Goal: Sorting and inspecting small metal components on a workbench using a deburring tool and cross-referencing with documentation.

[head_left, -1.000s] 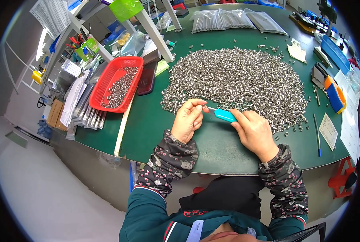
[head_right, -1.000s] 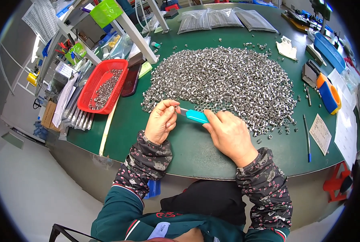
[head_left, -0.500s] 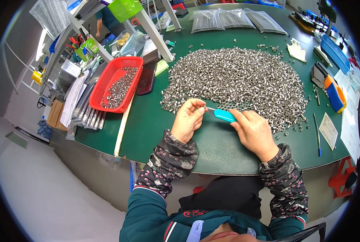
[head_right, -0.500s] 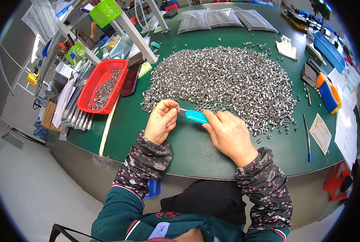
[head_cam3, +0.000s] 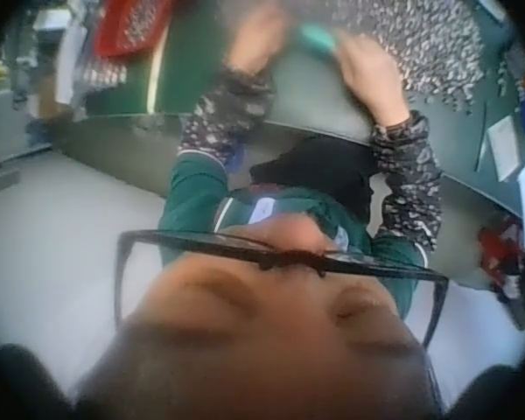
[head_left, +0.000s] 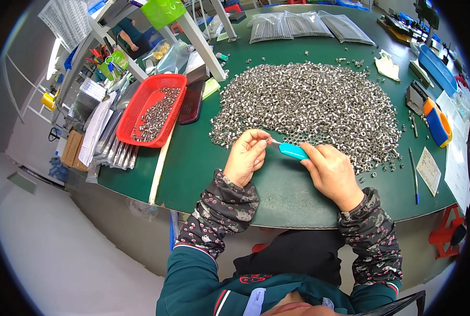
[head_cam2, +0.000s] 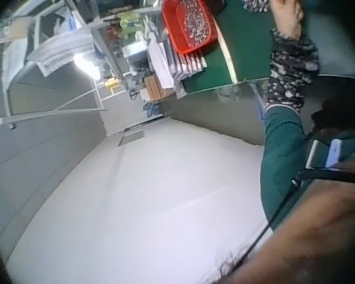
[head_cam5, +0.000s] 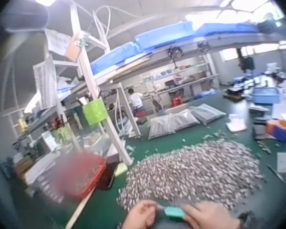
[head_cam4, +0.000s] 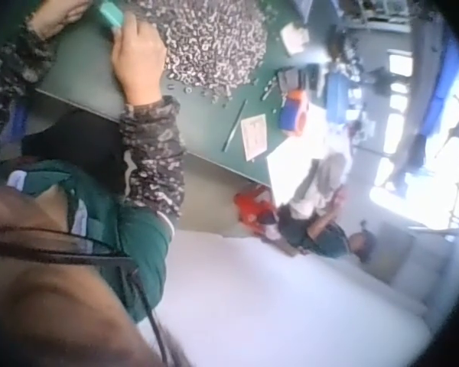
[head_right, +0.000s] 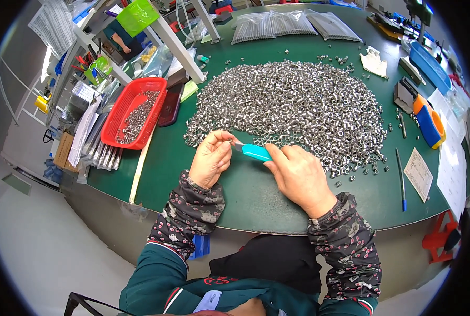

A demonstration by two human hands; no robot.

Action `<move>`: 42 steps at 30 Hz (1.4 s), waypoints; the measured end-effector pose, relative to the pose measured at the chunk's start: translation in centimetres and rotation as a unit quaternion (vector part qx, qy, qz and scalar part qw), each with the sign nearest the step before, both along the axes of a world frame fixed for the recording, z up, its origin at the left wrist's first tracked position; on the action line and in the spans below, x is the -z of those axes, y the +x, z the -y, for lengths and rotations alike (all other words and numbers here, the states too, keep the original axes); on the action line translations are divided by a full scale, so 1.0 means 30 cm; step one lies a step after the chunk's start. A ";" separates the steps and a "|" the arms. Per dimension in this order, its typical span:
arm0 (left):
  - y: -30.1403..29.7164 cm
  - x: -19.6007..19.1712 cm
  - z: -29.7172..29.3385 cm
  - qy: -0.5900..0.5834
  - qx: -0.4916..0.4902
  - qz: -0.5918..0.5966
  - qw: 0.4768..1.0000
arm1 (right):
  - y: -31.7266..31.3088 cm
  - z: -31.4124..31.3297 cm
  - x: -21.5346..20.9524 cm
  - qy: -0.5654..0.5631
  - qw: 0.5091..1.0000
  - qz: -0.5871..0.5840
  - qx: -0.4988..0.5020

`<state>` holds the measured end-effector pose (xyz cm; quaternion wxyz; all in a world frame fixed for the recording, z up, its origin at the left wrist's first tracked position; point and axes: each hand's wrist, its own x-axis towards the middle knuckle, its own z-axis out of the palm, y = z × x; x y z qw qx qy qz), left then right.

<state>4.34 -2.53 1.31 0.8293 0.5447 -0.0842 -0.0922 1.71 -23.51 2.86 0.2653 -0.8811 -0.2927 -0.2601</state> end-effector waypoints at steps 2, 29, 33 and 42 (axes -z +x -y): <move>-0.003 -0.002 -0.003 0.004 0.007 0.004 1.000 | -0.002 -0.001 -0.002 0.001 1.000 0.002 0.000; -0.009 0.012 0.003 -0.002 -0.004 0.001 1.000 | -0.003 -0.004 0.002 0.016 0.998 -0.066 -0.013; -0.010 0.011 0.001 -0.002 -0.001 -0.008 1.000 | -0.004 -0.004 0.001 0.003 0.999 -0.032 -0.006; -0.008 0.010 0.005 0.020 -0.006 -0.017 1.000 | 0.007 -0.002 0.013 -0.020 1.000 0.015 -0.004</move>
